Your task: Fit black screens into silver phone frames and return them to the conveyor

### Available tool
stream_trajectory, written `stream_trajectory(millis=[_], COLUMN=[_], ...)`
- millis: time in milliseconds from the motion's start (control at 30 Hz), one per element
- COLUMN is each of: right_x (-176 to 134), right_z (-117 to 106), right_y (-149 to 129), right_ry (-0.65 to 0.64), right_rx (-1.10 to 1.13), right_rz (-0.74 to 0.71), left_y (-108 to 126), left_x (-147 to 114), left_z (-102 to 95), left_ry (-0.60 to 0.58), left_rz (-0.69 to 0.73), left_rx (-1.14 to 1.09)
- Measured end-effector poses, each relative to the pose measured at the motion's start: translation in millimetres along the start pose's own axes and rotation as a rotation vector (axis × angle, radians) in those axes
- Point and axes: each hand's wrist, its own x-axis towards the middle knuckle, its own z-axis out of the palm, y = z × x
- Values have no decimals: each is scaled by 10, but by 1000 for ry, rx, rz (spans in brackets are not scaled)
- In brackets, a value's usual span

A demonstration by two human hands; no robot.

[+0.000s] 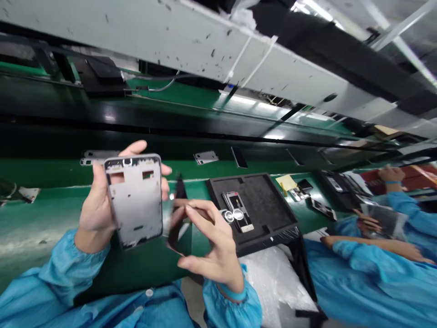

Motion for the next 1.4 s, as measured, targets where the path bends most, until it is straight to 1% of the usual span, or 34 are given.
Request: stream_trajectory(millis=[67,133,200,267,400,533,633,733,800,900,967,1033,1100,1267,1333,1400], right_x=[85,124,123,107,99,126,153,185,209,259,299,337,367,414,424,424], right_z=[22,47,59,57,50,60,74,148,255,464,584,655,673,616,623,665], right_y=[-24,-20,-10,-4,-7,-4,2,15,33,76,103,120,127,162,203,255], right_ry=[-51,-87,-110,-122,-161,-180,-188,-185,-137,7,72,86,77,55,54,69], right_rx=[-8,-19,-39,-75,-131,-150,-149,-126,-81,35,107,136,118,42,19,-24], right_rz=[-58,-45,-15,-2,4,10,14,25,53,101,103,83,60,-38,-60,-53], left_y=[-27,-36,-18,19,85,85,58,38,30,4,-28,-59,-74,-65,-92,-150], left_x=[81,151,193,207,195,180,165,147,142,154,170,183,186,164,163,172], left_z=[-72,-156,-221,-251,-238,-234,-262,-306,-340,-398,-437,-470,-497,-505,-473,-420], left_ry=[98,185,235,262,295,305,259,171,120,57,3,-55,-99,-146,-138,-103], left_rz=[65,92,106,120,141,152,182,204,190,165,202,255,282,292,293,295], left_rx=[14,2,-14,-17,9,39,78,156,227,373,453,487,494,504,504,482])
